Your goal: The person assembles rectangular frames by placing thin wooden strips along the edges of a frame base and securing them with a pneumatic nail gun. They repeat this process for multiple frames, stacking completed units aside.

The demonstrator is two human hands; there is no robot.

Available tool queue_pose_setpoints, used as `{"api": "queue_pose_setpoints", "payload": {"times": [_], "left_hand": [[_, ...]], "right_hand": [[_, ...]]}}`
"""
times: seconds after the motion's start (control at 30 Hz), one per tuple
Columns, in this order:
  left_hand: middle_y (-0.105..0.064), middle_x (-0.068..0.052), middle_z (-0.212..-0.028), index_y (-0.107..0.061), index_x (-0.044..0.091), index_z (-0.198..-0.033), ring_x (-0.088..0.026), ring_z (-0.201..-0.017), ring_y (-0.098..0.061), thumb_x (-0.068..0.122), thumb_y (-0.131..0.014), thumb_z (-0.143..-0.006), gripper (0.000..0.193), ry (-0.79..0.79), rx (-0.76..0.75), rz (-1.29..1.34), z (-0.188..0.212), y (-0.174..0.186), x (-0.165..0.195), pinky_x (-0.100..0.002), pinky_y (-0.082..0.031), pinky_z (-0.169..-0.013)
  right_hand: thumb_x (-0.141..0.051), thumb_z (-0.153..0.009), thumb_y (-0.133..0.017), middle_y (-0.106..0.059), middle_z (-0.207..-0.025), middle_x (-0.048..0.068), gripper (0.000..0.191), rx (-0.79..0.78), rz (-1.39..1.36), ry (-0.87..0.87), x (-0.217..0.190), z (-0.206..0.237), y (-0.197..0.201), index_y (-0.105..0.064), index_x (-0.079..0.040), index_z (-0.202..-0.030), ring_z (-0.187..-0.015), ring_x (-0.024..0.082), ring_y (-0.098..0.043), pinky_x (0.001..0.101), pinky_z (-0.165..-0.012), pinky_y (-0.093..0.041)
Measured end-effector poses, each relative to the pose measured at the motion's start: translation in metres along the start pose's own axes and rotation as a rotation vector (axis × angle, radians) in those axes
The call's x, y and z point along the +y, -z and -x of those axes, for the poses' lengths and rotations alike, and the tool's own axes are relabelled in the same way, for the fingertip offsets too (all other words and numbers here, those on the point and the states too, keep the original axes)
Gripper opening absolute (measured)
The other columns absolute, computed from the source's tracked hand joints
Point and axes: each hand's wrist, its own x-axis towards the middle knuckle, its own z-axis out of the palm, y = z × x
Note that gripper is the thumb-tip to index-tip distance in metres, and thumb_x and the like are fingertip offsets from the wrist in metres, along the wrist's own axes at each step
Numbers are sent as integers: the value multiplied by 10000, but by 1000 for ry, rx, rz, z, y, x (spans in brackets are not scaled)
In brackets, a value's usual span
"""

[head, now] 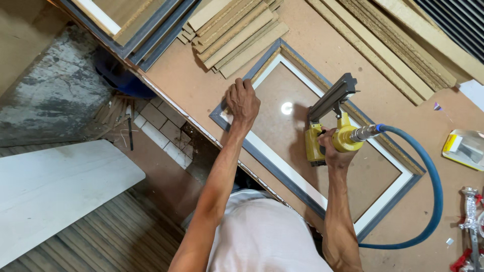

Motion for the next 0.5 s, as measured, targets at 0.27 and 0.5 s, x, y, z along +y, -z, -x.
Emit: {"api": "queue_pose_setpoints", "payload": {"times": [0.27,0.5], "left_hand": [[-545,-129,-913,-620,4,-961,-307,-864,-571,-76,-665,-758,223,-36,54,63,-4,1,-7,-455,-439,-784],[-609,-194,-1149,-617,-24,-1007,-356,-1097,-591,-84,-669,-749,270,-20,57,116,0,1,-4,-478,-484,-963]], "right_hand": [[79,-858,-585,-619,-764,53,129,-145,-61,-66,7,-9,20,-589,-42,-901,-725,188,-652,521,-1107,-539],[77,-846,-570,-624,-787,65,123,-457,-80,-88,26,-76,17,-595,-43,-854,-795,192,-642,552,-1158,-501]]}}
